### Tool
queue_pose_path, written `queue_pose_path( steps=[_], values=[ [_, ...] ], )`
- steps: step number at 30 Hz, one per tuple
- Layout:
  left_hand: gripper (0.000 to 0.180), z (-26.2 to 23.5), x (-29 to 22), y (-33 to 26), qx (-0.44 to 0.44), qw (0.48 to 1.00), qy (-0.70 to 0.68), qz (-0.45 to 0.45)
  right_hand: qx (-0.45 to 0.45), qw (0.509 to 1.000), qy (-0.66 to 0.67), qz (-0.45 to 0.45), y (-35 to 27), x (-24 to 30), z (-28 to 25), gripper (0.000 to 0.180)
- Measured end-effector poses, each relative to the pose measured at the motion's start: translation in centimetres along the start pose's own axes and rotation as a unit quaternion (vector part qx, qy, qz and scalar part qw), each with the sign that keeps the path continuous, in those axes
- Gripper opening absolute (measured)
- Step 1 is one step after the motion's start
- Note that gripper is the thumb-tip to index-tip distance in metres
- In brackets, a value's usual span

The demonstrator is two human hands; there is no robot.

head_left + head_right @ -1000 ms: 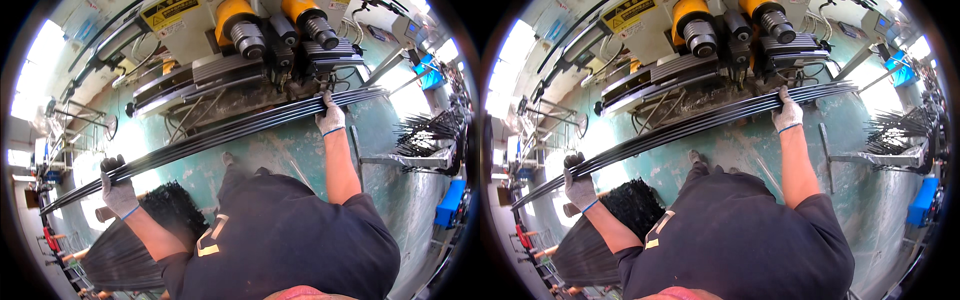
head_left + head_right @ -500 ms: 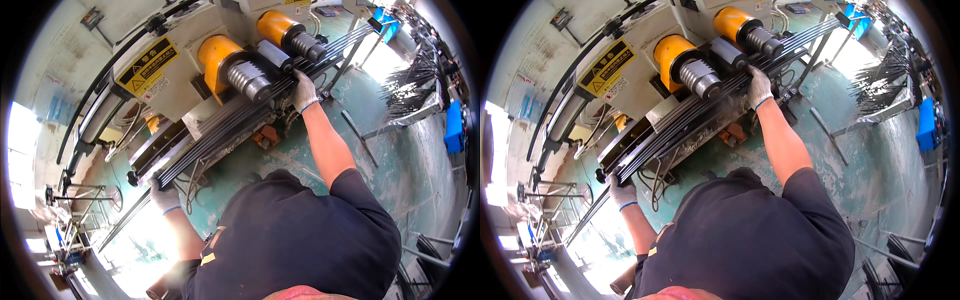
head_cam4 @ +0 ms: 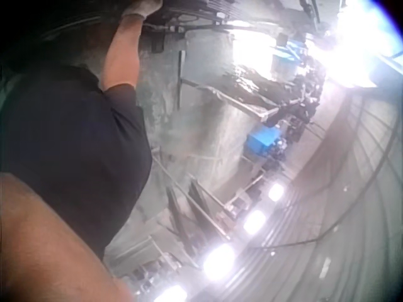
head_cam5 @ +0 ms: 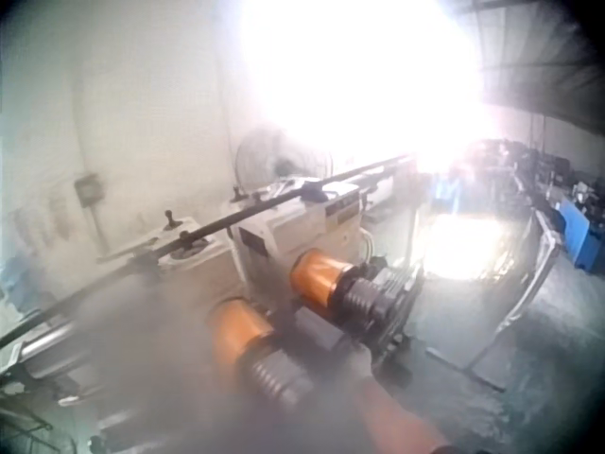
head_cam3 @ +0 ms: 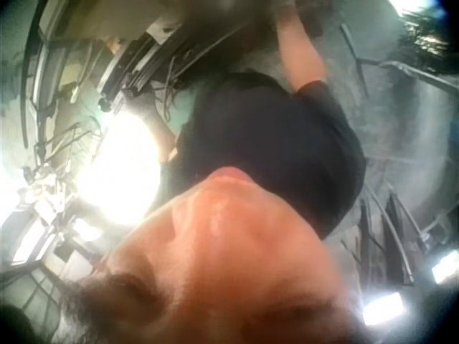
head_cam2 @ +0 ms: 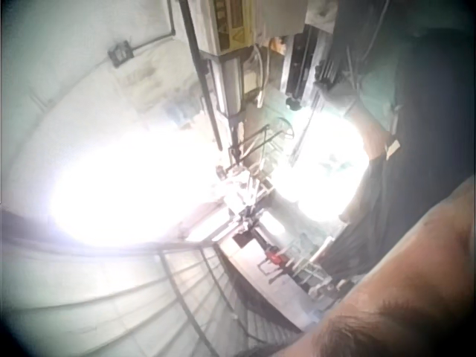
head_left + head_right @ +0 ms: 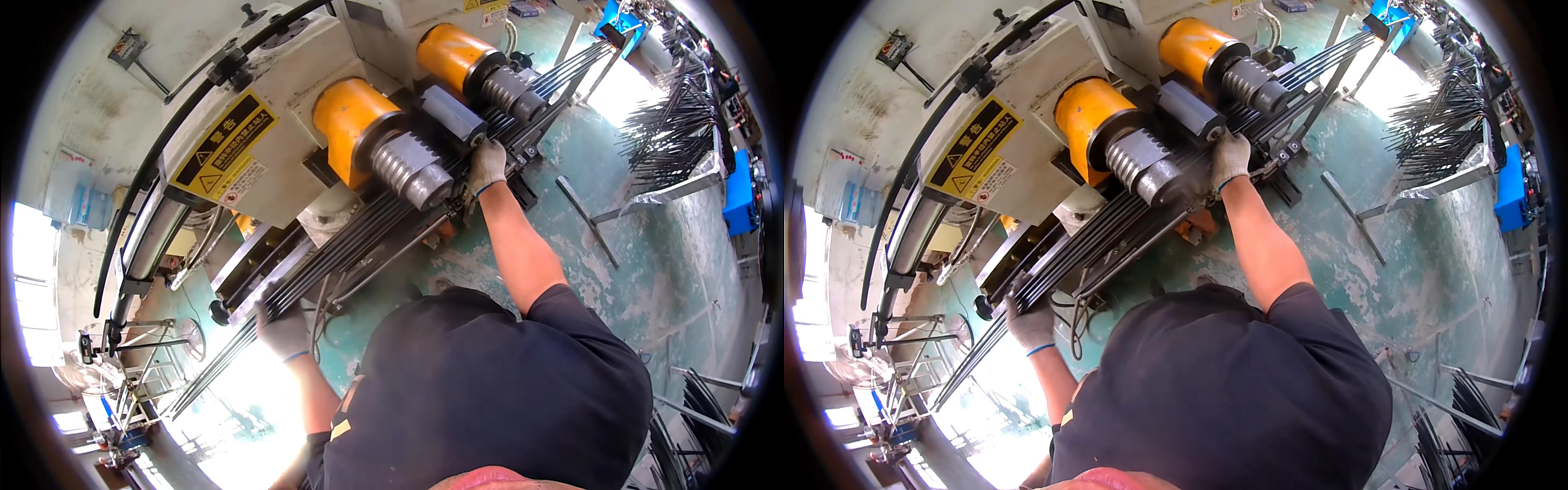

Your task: The person repeatedly picks up bundles of long metal rods from a floor stack, feeds them into a yellow and black bending machine, and removes the bent rods to place them on a nearby rack. The process is continuous and repetitive throughout the clip.

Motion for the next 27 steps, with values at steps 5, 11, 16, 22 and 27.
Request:
queue_pose_path(
  steps=[5, 11, 16, 22, 27],
  values=[
    [0.035, -8.1, -7.4, 0.8, -0.16, 0.97, 0.099, 0.151, 0.028, 0.999, -0.033, -0.011, 0.1, 1.0, -0.5, 0.036],
    [0.04, -1.6, 0.0, 0.9, -0.064, 0.985, 0.109, 0.117, 0.059, 0.997, -0.032, -0.025, -0.8, 0.6, -0.9, 0.05],
    [0.039, 1.3, 5.6, 0.4, -0.105, 0.988, -0.107, 0.023, 0.091, 0.958, -0.202, -0.183, -2.2, 3.3, -2.8, 0.047],
    [0.035, -3.3, -2.2, -0.8, -0.184, 0.967, 0.009, 0.174, 0.079, 0.995, -0.064, -0.008, -2.9, 1.2, -6.7, 0.048],
    [0.033, -1.2, 1.3, -1.3, -0.225, 0.959, -0.009, 0.171, 0.07, 0.989, -0.127, 0.029, -3.5, -0.5, -7.9, 0.048]
  ],
)
Point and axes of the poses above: each hand's wrist, its own y-axis towards the middle knuckle, its own z-axis out of the palm, x = y × z, the point moved 10 cm from there along y, towards the middle knuckle
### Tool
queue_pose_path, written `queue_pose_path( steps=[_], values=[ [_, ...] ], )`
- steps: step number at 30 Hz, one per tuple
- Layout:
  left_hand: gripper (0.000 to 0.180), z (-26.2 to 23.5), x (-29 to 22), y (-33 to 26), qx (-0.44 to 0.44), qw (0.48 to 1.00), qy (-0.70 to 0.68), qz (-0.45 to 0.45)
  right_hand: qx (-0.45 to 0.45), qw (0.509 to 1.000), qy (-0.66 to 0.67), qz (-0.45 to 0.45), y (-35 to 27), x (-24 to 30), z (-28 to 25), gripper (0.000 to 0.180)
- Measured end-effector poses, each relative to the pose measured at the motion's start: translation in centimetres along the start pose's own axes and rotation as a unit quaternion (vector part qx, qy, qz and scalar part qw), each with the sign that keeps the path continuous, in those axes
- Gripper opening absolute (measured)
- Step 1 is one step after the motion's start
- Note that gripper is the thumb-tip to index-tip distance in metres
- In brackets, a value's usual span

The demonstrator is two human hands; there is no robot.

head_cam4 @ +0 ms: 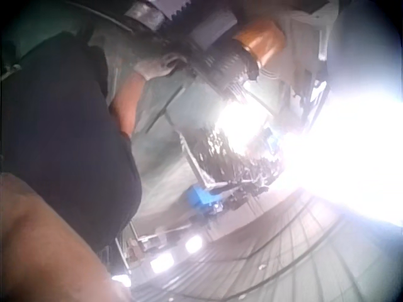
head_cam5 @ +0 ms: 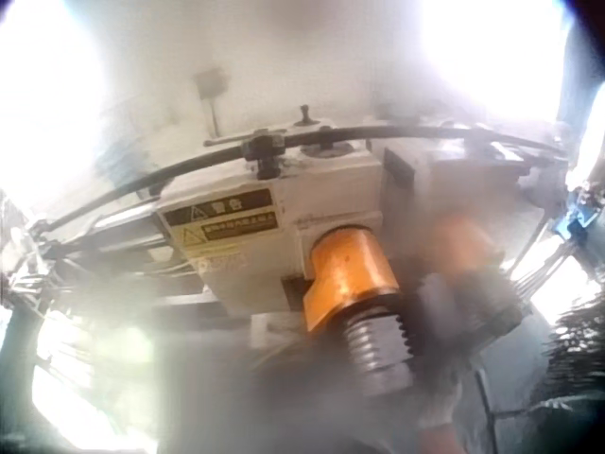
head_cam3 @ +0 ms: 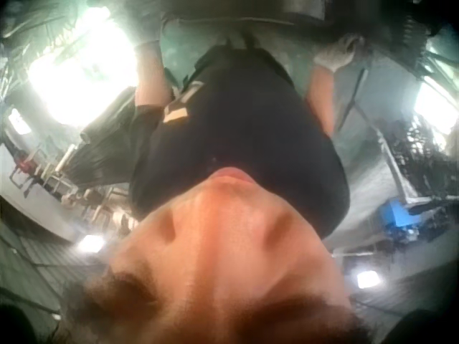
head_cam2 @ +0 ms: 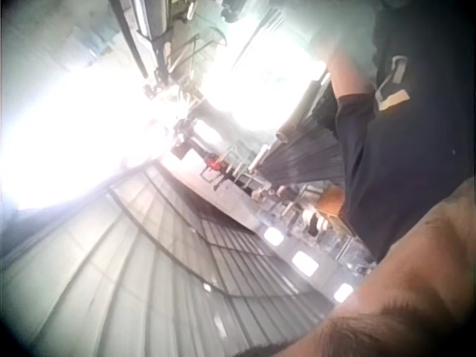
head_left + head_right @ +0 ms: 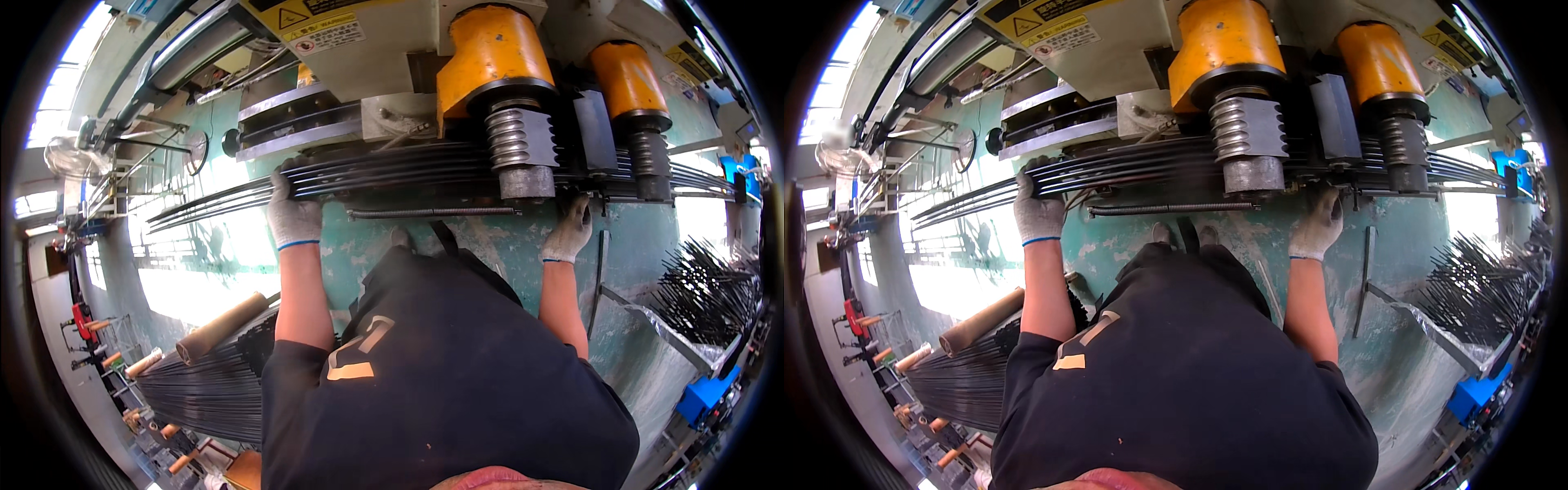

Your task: The person repeatedly picks up bundles of long metal rods from a floor stack, feeds them into a yellow and black bending machine, and removes the bent rods to place them on a nearby rack. The process is continuous and repetitive throughout the clip.

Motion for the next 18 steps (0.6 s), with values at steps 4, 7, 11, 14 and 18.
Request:
queue_pose_path(
  steps=[4, 7, 11, 14, 18],
  values=[
    [0.035, 3.0, 2.5, -3.1, 0.051, 0.995, -0.011, -0.083, -0.006, 0.969, -0.228, -0.097, -1.2, 0.4, -0.1, 0.051],
    [0.038, 2.2, 2.5, -2.8, 0.085, 0.992, -0.033, -0.086, 0.013, 0.932, -0.33, -0.148, -0.8, -0.8, -0.5, 0.052],
    [0.044, 1.6, -0.6, -1.9, 0.121, 0.976, -0.113, -0.138, -0.02, 0.956, -0.282, -0.075, -2.9, -2.9, -2.3, 0.05],
    [0.051, -2.7, -8.1, 2.2, 0.108, 0.985, -0.109, -0.078, -0.016, 0.954, -0.29, -0.074, -1.9, -8.0, -7.2, 0.05],
    [0.053, -13.2, -24.0, 11.2, 0.155, 0.932, 0.245, 0.22, -0.069, 0.924, -0.376, 0.016, -5.4, -12.7, -8.5, 0.037]
  ],
)
Point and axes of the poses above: each hand's wrist, its own y-axis towards the middle knuckle, its own z-axis out of the palm, x = y × z, the point moved 10 cm from there along y, towards the middle knuckle
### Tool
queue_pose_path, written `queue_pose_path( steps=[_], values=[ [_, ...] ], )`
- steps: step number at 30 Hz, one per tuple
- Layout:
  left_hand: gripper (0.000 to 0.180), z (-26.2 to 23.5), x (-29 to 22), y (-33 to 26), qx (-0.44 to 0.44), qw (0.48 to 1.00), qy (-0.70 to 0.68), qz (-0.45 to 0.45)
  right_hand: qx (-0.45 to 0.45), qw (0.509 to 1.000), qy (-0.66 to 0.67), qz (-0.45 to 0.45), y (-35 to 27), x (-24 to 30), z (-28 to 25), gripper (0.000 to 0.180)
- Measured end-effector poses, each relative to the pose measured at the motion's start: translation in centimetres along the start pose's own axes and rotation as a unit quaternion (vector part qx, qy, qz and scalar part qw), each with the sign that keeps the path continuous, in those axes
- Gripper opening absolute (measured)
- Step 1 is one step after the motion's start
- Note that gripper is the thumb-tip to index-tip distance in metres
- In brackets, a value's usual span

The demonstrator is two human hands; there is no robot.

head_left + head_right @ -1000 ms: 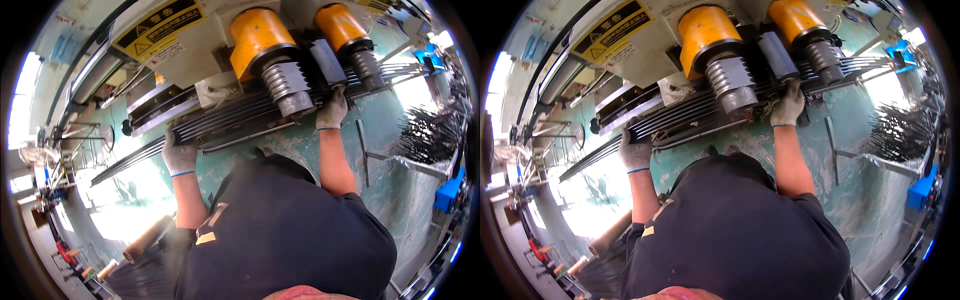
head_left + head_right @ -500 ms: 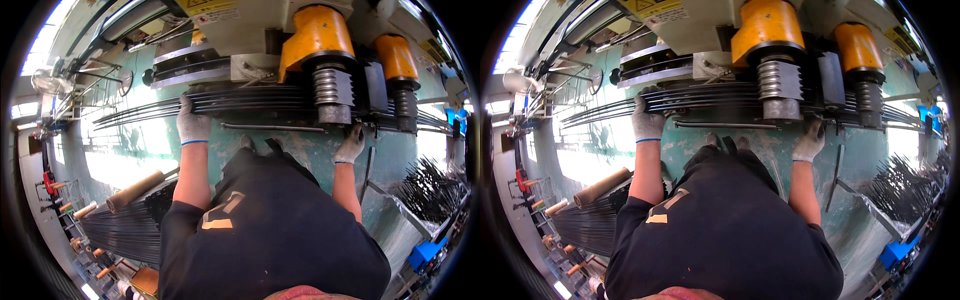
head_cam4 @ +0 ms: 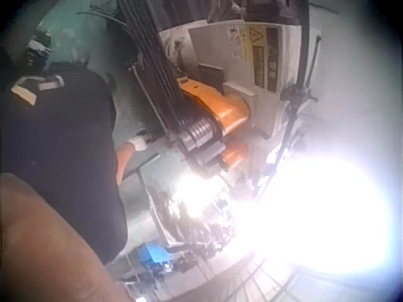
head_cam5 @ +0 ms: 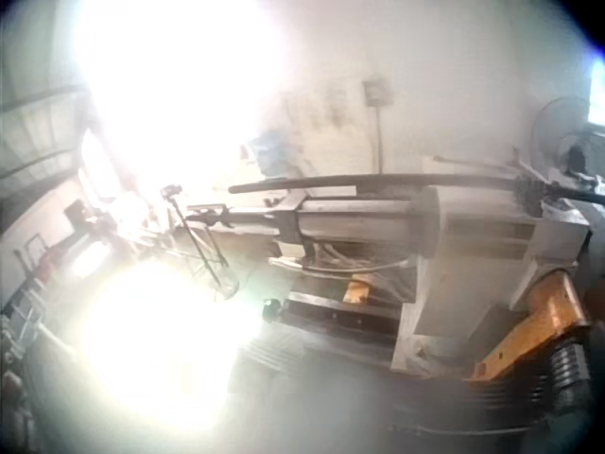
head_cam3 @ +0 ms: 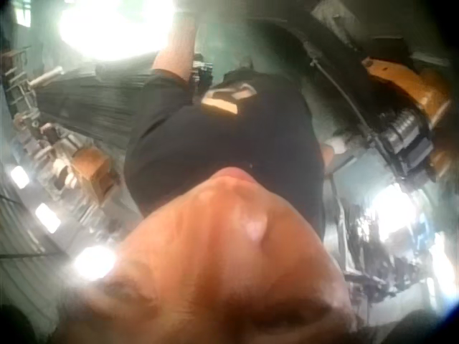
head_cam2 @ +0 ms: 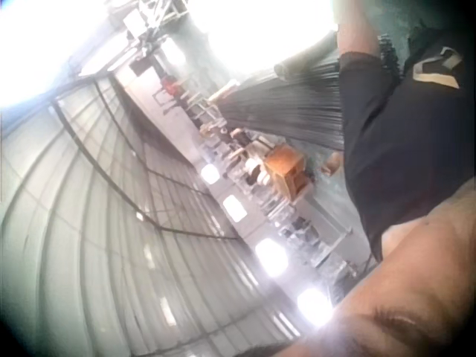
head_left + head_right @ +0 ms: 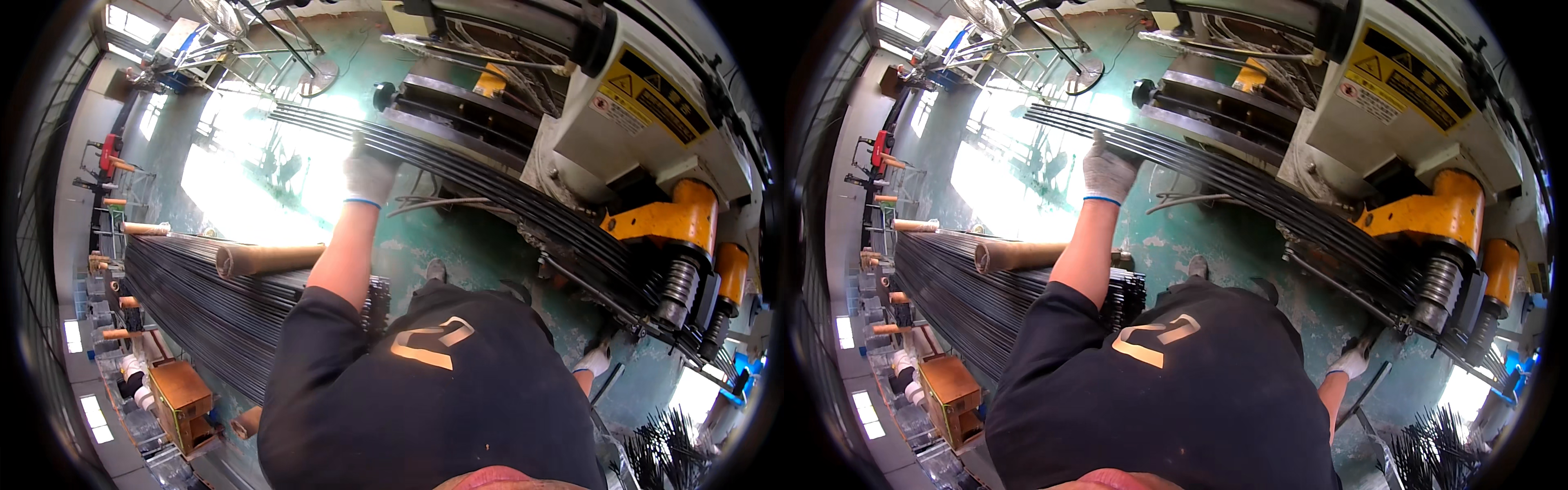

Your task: The person repeatedly picks up bundles of long metal rods from a floor stack, feeds them into a yellow and black bending machine, and removes the bent rods to place them on a nearby rack. The process is continuous and repetitive throughout the clip.

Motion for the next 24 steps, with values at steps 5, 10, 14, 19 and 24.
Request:
queue_pose_path(
  steps=[5, 10, 14, 19, 24],
  values=[
    [0.05, -14.5, -4.9, 8.8, -0.18, 0.924, -0.319, -0.105, 0.003, 0.993, 0.02, 0.118, -7.3, -6.0, 1.1, 0.025],
    [0.064, -25.4, -8.5, 12.9, -0.234, 0.946, -0.197, -0.103, 0.036, 0.987, -0.011, 0.154, -12.0, -7.1, 2.1, 0.022],
    [0.065, -27.4, -8.3, 14.5, -0.26, 0.949, -0.116, -0.136, 0.034, 0.988, -0.024, 0.15, -10.9, -9.9, -0.3, 0.018],
    [0.058, -23.4, -9.1, 15.5, -0.109, 0.981, -0.023, -0.162, 0.002, 0.988, 0.019, 0.153, -12.5, -7.9, -1.4, 0.021],
    [0.053, -25.0, -7.5, 13.8, -0.035, 0.974, 0.013, -0.222, 0.018, 0.989, 0.029, 0.143, -12.0, -6.9, -0.6, 0.017]
  ],
)
Point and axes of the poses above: each hand's wrist, its own y-axis towards the middle knuckle, its own z-axis out of the palm, x = y × z, the point moved 10 cm from there along y, towards the middle knuckle
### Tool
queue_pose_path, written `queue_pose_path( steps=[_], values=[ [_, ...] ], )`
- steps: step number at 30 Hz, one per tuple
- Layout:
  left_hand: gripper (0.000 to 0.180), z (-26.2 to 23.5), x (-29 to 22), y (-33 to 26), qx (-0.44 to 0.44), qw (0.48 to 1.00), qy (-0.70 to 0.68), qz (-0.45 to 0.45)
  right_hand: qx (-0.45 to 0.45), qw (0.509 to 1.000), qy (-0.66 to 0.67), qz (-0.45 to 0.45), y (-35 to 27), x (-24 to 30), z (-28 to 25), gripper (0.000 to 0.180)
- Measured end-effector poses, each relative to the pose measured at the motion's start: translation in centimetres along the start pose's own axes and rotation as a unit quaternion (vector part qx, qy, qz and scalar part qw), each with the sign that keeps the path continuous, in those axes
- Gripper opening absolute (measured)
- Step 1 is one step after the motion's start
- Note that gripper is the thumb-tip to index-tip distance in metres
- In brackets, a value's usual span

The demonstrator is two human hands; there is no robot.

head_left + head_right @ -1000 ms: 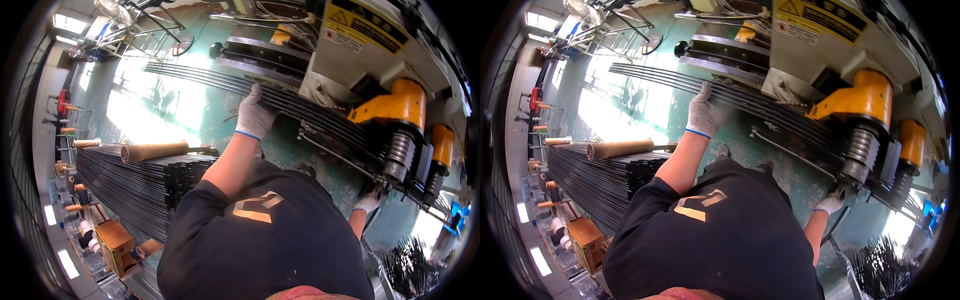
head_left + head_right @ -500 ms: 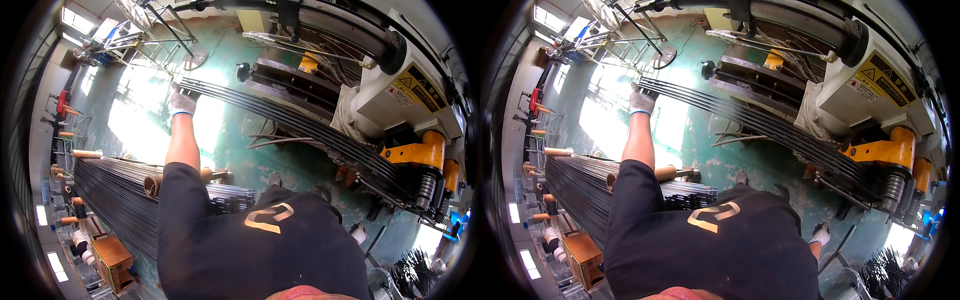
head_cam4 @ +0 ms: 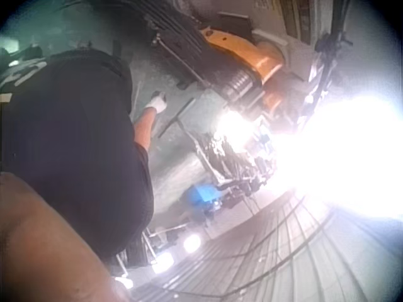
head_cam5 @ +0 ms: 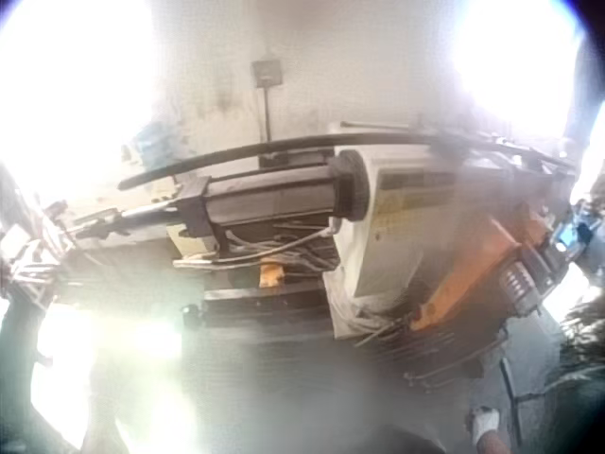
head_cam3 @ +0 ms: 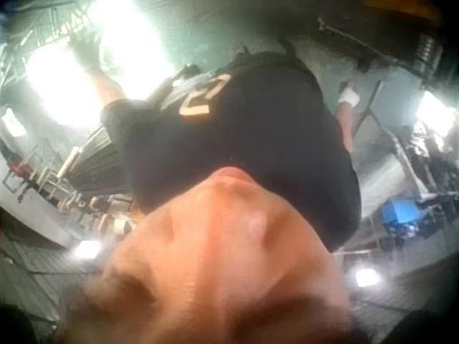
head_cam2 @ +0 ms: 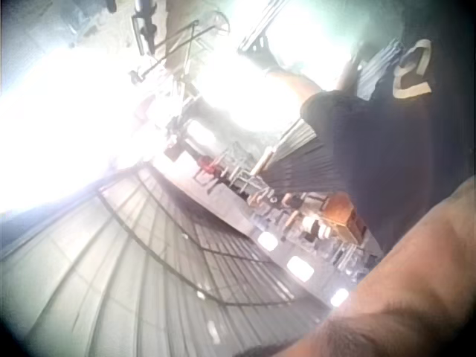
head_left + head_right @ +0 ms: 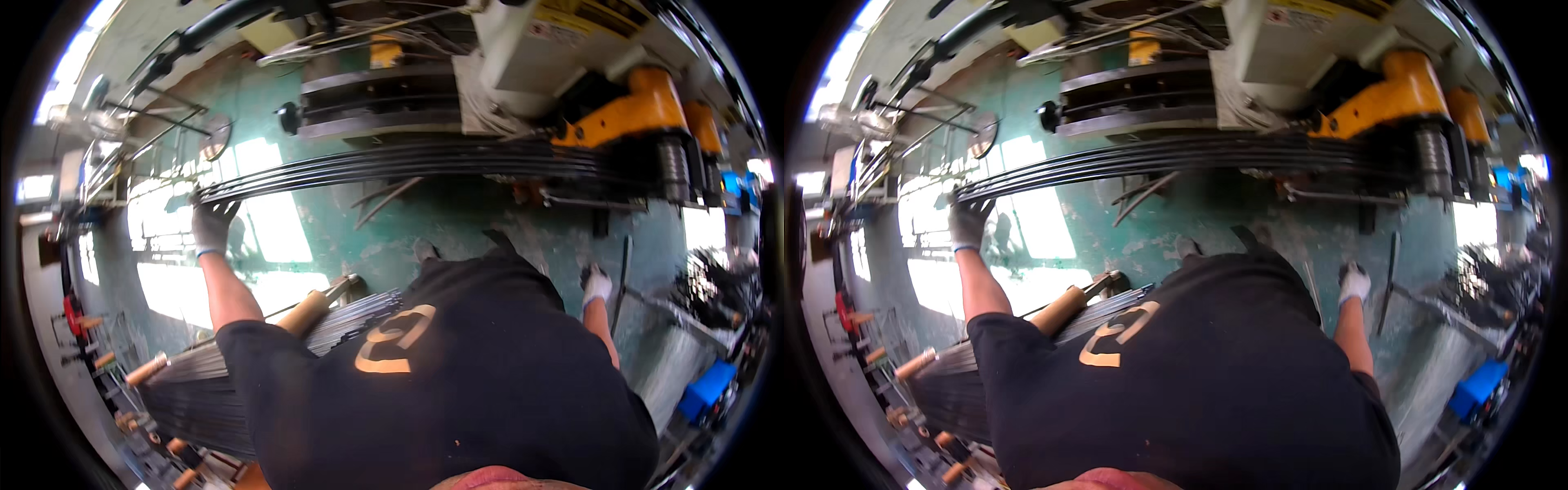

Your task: The person repeatedly picks up bundles of long metal rods from a floor stack, feeds them into a yellow and black bending machine, and removes the bent rods to place them on a nearby rack. The process is continuous and repetitive throughout the clip.

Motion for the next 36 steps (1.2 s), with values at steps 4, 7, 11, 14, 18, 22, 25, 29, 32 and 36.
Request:
queue_pose_path(
  steps=[4, 7, 11, 14, 18, 22, 25, 29, 32, 36],
  values=[
    [0.063, -1.7, -0.3, 0.2, -0.043, 0.998, -0.039, 0.012, 0.038, 0.996, -0.076, -0.029, -1.3, 2.9, 2.7, 0.026],
    [0.069, 1.6, 0.2, -1.8, -0.144, 0.979, -0.129, 0.063, 0.048, 0.993, -0.104, -0.024, 0.5, 2.5, 2.5, 0.027],
    [0.076, 2.3, 8.6, -5.6, -0.205, 0.956, -0.202, 0.047, 0.08, 0.994, -0.072, -0.002, 6.1, 1.6, 3.6, 0.027],
    [0.076, 9.4, 18.6, -10.1, -0.234, 0.949, -0.212, -0.029, 0.093, 0.99, -0.104, -0.007, 10.1, 1.6, 4.3, 0.028],
    [0.073, 19.7, 33.5, -16.3, -0.231, 0.916, -0.294, -0.147, 0.153, 0.898, -0.355, -0.211, 14.8, 5.2, 5.4, 0.035],
    [0.068, 33.5, 41.5, -22.1, -0.195, 0.905, -0.245, -0.288, 0.202, 0.73, -0.52, -0.395, 20.7, 6.4, 7.5, 0.043],
    [0.065, 37.7, 43.1, -22.2, -0.122, 0.917, -0.231, -0.301, 0.257, 0.842, -0.375, -0.292, 23.4, 8.0, 7.9, 0.04],
    [0.056, 38.4, 42.3, -19.7, -0.038, 0.949, -0.108, -0.295, 0.25, 0.953, -0.129, -0.113, 23.6, 7.9, 5.1, 0.038],
    [0.05, 36.8, 40.0, -15.7, 0.272, 0.797, 0.531, 0.097, 0.191, 0.978, -0.084, -0.026, 20.3, 5.7, 2.4, 0.037],
    [0.048, 36.1, 42.8, -14.5, 0.263, 0.944, 0.171, -0.104, 0.116, 0.963, -0.242, -0.025, 15.9, 0.4, -3.2, 0.036]
  ],
)
Point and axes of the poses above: each hand's wrist, its own y-axis towards the middle knuckle, its own z-axis out of the palm, x = y × z, the point moved 10 cm from there along y, towards the middle knuckle
